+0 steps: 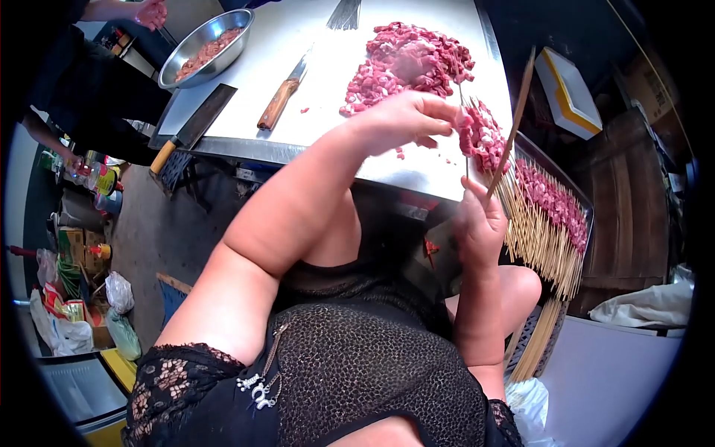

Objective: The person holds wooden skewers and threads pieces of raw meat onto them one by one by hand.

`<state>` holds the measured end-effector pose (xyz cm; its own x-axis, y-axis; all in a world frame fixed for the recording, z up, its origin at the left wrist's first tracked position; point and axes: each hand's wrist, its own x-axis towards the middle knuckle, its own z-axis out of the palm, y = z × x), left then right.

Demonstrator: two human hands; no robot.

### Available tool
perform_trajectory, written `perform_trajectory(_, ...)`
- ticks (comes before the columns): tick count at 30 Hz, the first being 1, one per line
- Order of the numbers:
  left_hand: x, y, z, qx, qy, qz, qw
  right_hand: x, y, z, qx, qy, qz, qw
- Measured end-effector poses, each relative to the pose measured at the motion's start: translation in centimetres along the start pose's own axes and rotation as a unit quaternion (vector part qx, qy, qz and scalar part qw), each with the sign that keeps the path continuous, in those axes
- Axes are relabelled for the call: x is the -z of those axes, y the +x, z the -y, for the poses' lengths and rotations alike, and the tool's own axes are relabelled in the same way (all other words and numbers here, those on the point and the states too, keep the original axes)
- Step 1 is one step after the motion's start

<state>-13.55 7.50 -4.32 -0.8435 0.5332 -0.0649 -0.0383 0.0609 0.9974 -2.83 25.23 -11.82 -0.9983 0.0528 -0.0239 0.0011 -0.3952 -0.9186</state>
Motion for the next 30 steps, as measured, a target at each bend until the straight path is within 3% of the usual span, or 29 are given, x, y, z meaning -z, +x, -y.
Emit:
perform_trajectory(2,3.4,3.5,1.1,-0.11,0.208,-0.094,0.967,0.2,0.2,0.0,0.036,-0.003,0.007,0.999)
perform_trajectory(4,5.9,6.0,0.0,-0.088,0.371,-0.167,0.909,0.4,0.3,0.1,0.033,-0.001,0.005,0.999)
perform_trajectory(5,6.0,7.0,0.0,-0.088,0.373,-0.164,0.909,0.4,0.4,-0.1,0.032,-0.004,0.009,0.999)
perform_trajectory(7,6.0,8.9,0.5,-0.091,0.543,-0.244,0.798,0.7,0.7,-0.6,0.032,-0.002,0.013,0.999)
perform_trajectory(8,6.2,9.6,0.7,-0.09,0.595,-0.27,0.752,1.1,0.8,-1.1,0.033,-0.006,0.015,0.999)
perform_trajectory(12,8.2,9.5,2.3,-0.086,0.643,-0.24,0.722,1.3,0.5,-1.2,0.003,0.018,0.004,1.0)
perform_trajectory(14,7.4,7.3,1.2,-0.05,0.454,-0.27,0.847,1.5,0.1,-1.3,-0.02,0.027,0.003,0.999)
perform_trajectory(15,7.4,6.4,1.1,-0.023,0.297,-0.279,0.913,1.6,0.1,-1.3,-0.026,0.026,0.01,0.999)
perform_trajectory(16,6.9,5.8,0.9,-0.036,0.248,-0.315,0.915,1.5,0.1,-1.2,-0.031,0.024,0.019,0.999)
perform_trajectory(18,6.9,4.4,0.9,-0.026,-0.011,-0.262,0.965,1.3,-0.3,-1.0,-0.036,0.022,0.023,0.999)
perform_trajectory(20,5.7,3.2,1.1,-0.047,-0.166,-0.239,0.956,1.2,-0.5,-1.1,-0.048,-0.008,0.043,0.998)
perform_trajectory(30,1.4,1.1,1.0,-0.05,-0.28,-0.232,0.93,1.3,-1.5,-2.1,-0.035,-0.059,0.029,0.997)
